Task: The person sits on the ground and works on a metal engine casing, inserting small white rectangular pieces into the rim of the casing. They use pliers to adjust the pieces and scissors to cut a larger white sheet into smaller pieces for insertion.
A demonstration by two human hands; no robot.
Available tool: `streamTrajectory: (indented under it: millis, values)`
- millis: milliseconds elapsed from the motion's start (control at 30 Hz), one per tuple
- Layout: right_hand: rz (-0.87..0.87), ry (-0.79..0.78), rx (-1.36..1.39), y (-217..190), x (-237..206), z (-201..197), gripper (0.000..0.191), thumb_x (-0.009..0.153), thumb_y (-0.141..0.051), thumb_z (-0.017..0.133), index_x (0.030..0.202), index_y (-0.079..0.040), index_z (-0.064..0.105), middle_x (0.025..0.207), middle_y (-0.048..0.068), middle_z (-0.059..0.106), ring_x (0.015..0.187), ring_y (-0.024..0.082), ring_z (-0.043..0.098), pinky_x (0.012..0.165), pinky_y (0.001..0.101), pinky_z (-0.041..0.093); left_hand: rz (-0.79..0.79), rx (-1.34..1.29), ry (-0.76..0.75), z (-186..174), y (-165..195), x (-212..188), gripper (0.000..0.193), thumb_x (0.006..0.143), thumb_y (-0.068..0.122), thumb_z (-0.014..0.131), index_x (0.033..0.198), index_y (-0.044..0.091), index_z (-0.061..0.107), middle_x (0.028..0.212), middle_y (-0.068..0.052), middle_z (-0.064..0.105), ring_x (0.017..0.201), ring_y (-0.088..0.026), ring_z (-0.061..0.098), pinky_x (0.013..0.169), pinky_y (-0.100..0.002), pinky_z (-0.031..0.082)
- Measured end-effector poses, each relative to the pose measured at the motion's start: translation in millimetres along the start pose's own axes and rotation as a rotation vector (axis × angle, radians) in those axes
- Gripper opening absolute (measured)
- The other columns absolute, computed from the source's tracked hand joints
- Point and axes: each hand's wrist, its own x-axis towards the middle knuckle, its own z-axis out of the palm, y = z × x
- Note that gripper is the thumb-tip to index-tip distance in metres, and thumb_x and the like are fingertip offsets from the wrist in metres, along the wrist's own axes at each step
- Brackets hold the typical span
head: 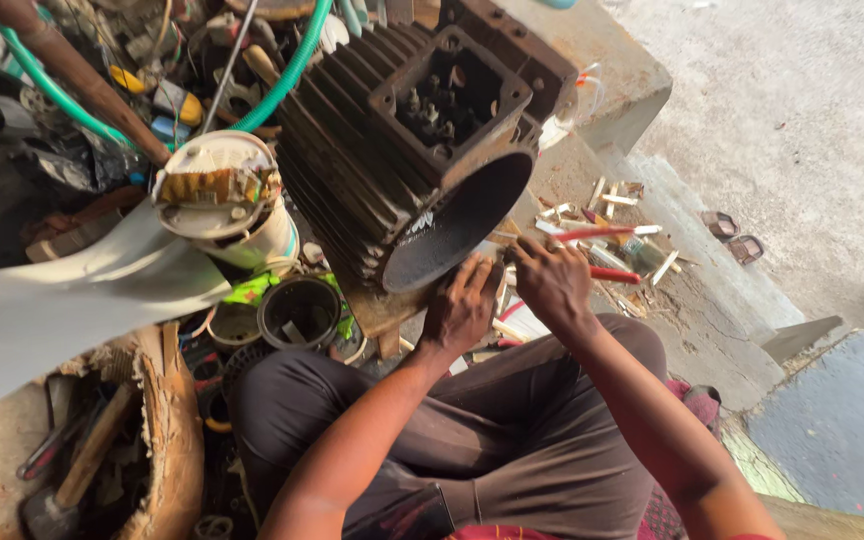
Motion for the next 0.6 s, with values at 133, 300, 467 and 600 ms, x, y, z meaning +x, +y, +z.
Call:
streamTrajectory:
  millis: [133,300,467,600]
  values:
    - [-0.044,0.253,0.072,-1.8,-3.3,-14.6,0.024,0.085,-0.011,0.067,0.106,-0.016,0.076,0.108,0.001,0.076,0.081,0.024,0.073,0.062,0.0359,0.052,0.039,0.034,-0.016,-11.3,2.6,7.6,0.044,0.095,0.011,0.055,0.136,-0.004,0.062,0.136,-0.021,0.062,0.132,-0.039,0.058,0.103,-0.046,0.054]
    - [-0.08,0.184,0.033,-10.8,-10.6,-26.9,0.03,0.079,-0.01,0.067,0.107,-0.015,0.076,0.105,-0.002,0.076,0.08,0.023,0.071,0.064,0.0363,0.052,0.042,-0.034,0.029,-10.8,3.2,5.5,0.042,0.095,0.011,0.055,0.135,-0.002,0.058,0.135,-0.021,0.063,0.131,-0.038,0.059,0.104,-0.048,0.057]
    - [-0.043,-0.009,-0.07,-9.8,-5.3,-19.1,0.028,0.083,-0.011,0.067,0.108,-0.017,0.077,0.11,-0.003,0.076,0.069,0.021,0.07,0.061,0.0353,0.051,0.039,-0.047,0.027,-0.3,-3.1,3.9,0.042,0.097,0.009,0.055,0.138,0.004,0.057,0.136,-0.024,0.062,0.13,-0.043,0.059,0.095,-0.048,0.059]
    - [-0.097,0.098,-0.1,-7.4,-8.0,-2.9,0.035,0.078,-0.013,0.066,0.111,-0.02,0.076,0.112,-0.001,0.074,0.077,0.026,0.073,0.061,0.0361,0.051,0.023,-0.025,0.014,-2.5,-1.7,2.9,0.043,0.092,0.01,0.056,0.134,0.007,0.058,0.136,-0.02,0.064,0.129,-0.041,0.061,0.094,-0.047,0.061]
